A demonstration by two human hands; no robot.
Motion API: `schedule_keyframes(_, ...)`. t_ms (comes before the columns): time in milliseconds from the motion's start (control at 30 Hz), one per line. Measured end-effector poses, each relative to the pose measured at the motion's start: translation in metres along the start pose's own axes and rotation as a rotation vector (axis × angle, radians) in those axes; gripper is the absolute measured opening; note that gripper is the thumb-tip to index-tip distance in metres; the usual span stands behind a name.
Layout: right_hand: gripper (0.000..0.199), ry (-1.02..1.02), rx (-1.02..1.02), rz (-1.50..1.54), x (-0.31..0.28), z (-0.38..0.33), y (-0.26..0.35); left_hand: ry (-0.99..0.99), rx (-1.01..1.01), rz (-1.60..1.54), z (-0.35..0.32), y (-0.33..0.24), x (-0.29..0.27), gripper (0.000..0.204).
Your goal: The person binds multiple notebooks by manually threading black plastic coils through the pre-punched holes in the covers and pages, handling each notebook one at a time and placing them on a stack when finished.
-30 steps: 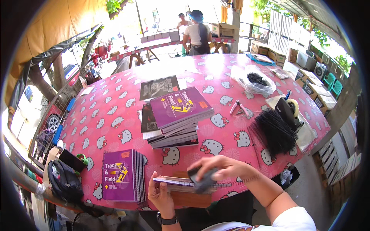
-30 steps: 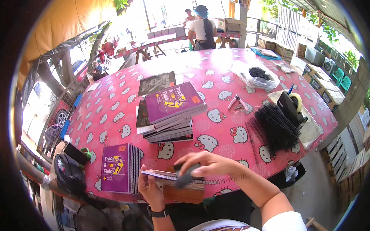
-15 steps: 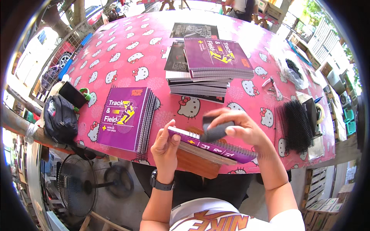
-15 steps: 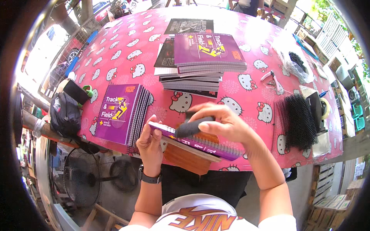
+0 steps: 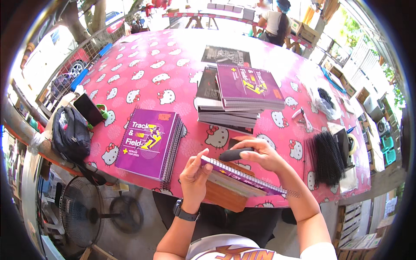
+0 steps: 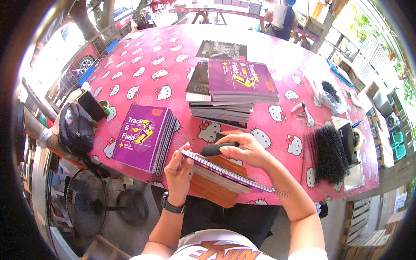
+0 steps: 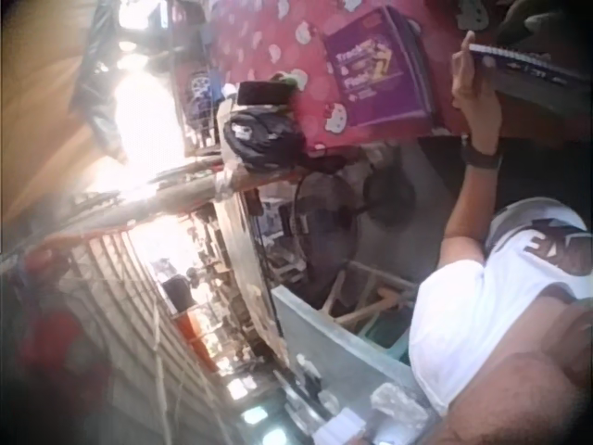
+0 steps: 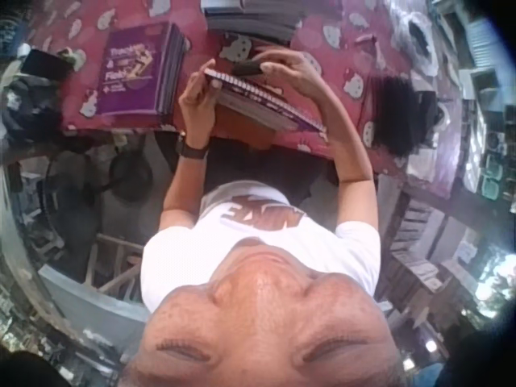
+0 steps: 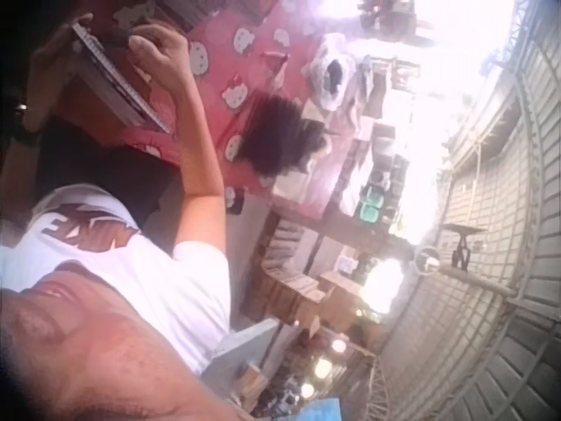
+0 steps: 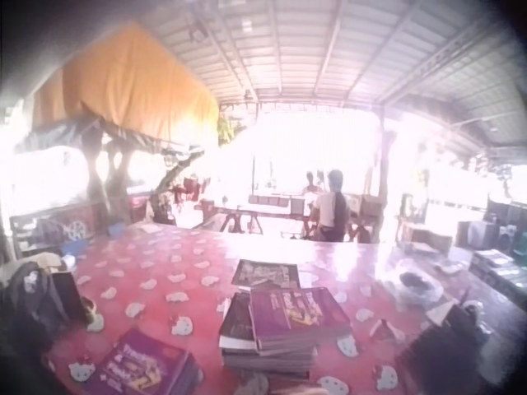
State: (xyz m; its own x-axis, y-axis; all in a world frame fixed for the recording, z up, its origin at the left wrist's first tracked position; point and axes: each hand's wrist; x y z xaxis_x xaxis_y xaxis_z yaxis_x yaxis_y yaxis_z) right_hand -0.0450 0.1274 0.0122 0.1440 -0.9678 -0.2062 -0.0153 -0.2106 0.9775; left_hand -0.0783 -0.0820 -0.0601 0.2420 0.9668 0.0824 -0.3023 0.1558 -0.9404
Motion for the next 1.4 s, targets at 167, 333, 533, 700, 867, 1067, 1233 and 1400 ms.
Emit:
schedule_keyframes(167, 0.05, 0.223, -0.224, 0.289, 0.017, 0.004, 0.006, 0.036, -0.021, -0.011, -0.001, -0.002, -0.008, 0.035)
schedule_keyframes(333, 0.057, -0.092, -0.034, -0.788, -0.022, -0.028, -0.058, 0.154, -0.152, -0.16, 0.005, -0.017, -0.005, 0.031)
schedule_keyframes(533, 0.049, -0.237, -0.247, -0.398, 0.004, -0.086, 0.062, 0.306, 0.206, 0.079, 0.008, -0.061, 0.015, 0.021)
schedule_keyframes(700, 0.028, -0.534, -0.498, -0.359, 0.052, -0.097, 0.074, 0.37, 0.118, -0.134, -0.005, -0.081, 0.043, 0.015)
schedule_keyframes(867, 0.023, -0.528, -0.523, -0.326, 0.056, -0.101, 0.068, 0.377, 0.112, -0.197, -0.011, -0.084, 0.042, 0.014)
schedule_keyframes(1067, 0.027, -0.59, -0.594, -0.553, 0.066, -0.093, 0.067, 0.229, 0.191, -0.165, -0.023, -0.076, 0.044, 0.016)
schedule_keyframes(1233, 0.025, -0.571, -0.649, -0.645, 0.063, -0.093, 0.07, 0.201, 0.276, -0.076, -0.025, -0.077, 0.045, 0.015)
schedule_keyframes(1400, 0.015, -0.603, -0.663, -0.642, 0.066, -0.088, 0.068, 0.3, 0.122, -0.039, -0.022, -0.076, 0.044, 0.03)
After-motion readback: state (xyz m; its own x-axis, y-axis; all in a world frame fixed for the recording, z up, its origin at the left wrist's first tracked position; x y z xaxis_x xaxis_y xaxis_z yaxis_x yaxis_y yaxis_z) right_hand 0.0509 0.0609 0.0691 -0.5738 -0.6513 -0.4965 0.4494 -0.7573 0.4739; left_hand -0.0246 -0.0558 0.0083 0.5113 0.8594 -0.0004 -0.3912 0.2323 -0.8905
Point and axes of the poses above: each hand's wrist, its own z-axis towards the middle knuckle, its own x-axis out of the palm, y = z × x, and after that the axes turned 10 degrees about z, right-handed
